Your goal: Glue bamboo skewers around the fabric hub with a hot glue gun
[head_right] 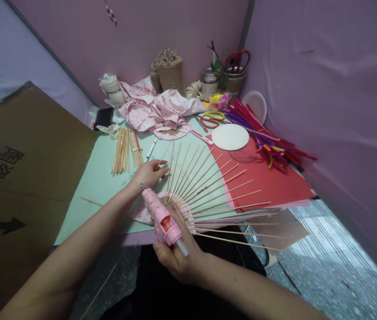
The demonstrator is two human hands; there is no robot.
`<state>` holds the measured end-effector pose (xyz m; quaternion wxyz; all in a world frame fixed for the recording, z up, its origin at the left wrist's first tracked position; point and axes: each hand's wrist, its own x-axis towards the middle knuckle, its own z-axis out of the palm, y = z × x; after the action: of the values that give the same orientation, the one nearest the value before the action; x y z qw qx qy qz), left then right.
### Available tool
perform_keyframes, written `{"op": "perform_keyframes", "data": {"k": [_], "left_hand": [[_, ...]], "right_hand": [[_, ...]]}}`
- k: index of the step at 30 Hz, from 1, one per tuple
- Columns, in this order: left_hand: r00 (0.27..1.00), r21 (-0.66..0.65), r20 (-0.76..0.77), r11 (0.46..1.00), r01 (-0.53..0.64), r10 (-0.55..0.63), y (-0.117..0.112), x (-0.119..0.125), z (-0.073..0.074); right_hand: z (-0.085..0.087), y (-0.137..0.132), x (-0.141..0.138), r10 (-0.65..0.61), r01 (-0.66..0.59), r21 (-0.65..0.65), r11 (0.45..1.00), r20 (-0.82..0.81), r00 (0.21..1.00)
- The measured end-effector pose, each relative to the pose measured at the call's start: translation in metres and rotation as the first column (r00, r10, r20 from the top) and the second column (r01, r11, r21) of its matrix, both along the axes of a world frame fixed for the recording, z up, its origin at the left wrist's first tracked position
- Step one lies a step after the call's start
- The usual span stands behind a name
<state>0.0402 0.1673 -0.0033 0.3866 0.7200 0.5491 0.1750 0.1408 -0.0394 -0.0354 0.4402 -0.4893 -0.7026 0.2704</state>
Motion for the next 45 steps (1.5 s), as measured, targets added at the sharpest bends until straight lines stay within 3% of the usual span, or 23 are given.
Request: {"op": "perform_keyframes", "data": {"k": [2, 5, 7, 9, 12, 14, 19, 31, 45], "left_hand": [[0.996, -0.001, 0.057, 0.998, -0.064, 0.064, 0.003, -0.006, 0.015], [0.95, -0.017, 0.261, 0.985, -0.171, 0.169, 0.006, -0.019, 0.039], [0.803, -0.083, 0.541, 0.966, -0.244, 0.249, 0.003, -0.028, 0.053], [0.658, -0.141, 0.7, 0.957, -0.255, 0.278, -0.003, -0.036, 0.061], [0.594, -0.19, 0.749, 0.954, -0.233, 0.294, -0.015, -0.046, 0.062], [0.594, -0.214, 0.75, 0.957, -0.197, 0.29, -0.022, -0.05, 0.059], [0.656, -0.191, 0.725, 0.976, -0.106, 0.213, -0.032, -0.057, 0.053], [0.664, -0.254, 0.702, 0.961, -0.105, 0.258, -0.033, -0.063, 0.036], [0.681, -0.284, 0.678, 0.953, -0.104, 0.276, -0.032, -0.062, 0.032]], "right_hand": [[0.003, -0.002, 0.0, -0.011, 0.01, -0.01, 1.0, -0.034, 0.999], [0.014, -0.001, 0.002, -0.118, 0.08, -0.157, 0.984, -0.255, 0.96], [0.022, 0.002, 0.006, -0.235, 0.127, -0.286, 0.95, -0.386, 0.892], [0.03, 0.005, 0.015, -0.314, 0.163, -0.366, 0.916, -0.405, 0.859], [0.044, 0.01, 0.032, -0.403, 0.203, -0.509, 0.837, -0.321, 0.857], [0.055, 0.012, 0.044, -0.39, 0.215, -0.579, 0.786, -0.195, 0.9], [0.071, 0.014, 0.059, -0.25, 0.217, -0.571, 0.792, 0.021, 0.968], [0.077, 0.02, 0.056, -0.121, 0.167, -0.612, 0.773, 0.117, 0.986], [0.081, 0.026, 0.053, -0.049, 0.143, -0.614, 0.776, 0.167, 0.985]]}}
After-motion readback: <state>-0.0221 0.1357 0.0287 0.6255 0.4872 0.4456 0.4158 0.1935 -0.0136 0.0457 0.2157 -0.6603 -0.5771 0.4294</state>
